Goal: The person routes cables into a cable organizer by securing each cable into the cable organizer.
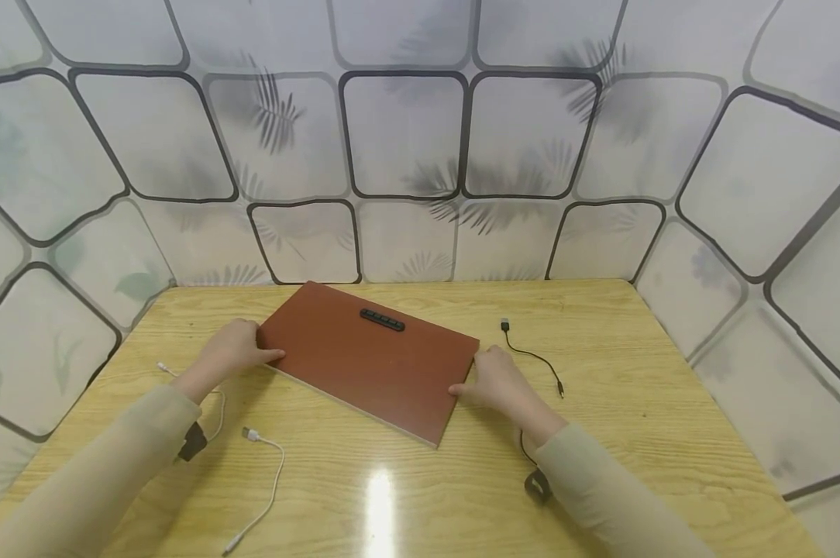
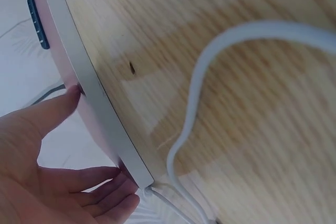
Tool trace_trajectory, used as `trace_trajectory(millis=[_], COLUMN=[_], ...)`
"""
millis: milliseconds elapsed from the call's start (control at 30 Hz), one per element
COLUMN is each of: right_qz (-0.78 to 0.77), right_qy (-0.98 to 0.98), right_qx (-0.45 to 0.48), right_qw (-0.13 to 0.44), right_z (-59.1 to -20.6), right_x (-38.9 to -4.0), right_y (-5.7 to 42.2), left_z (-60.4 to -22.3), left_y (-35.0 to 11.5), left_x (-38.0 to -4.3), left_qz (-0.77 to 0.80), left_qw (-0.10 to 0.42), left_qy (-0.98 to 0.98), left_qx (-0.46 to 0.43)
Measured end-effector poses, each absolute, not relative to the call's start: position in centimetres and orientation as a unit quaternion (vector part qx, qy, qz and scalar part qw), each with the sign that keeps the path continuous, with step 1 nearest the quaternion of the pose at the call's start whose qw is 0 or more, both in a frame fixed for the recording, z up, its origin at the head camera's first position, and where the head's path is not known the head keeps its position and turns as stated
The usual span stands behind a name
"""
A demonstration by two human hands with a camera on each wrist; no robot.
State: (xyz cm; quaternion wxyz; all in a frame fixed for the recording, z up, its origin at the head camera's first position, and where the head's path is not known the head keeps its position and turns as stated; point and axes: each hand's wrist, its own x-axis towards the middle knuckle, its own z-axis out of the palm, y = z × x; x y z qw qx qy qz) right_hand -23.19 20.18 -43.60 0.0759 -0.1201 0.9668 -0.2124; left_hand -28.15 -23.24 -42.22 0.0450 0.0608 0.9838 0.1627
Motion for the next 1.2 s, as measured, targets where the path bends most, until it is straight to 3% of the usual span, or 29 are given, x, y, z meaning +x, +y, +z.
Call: trace_trajectory(millis=[367, 1200], right_qz=[-0.29, -0.288], right_qy=[0.947, 0.953], right_qx=[-0.072, -0.042], right_qw=[0.117, 0.083], right_z=[-43.2, -43.0], right_x=[-24.3, -25.5], right_y=[21.0, 21.7], left_z=[-41.9, -42.1], left_y=[-23.1, -22.8], left_x=[-28.2, -27.6], left_qz=[0.178, 0.191], left_qw=[0.057, 0.086], left_qy=[0.981, 0.977], left_qx=[0.042, 0.032])
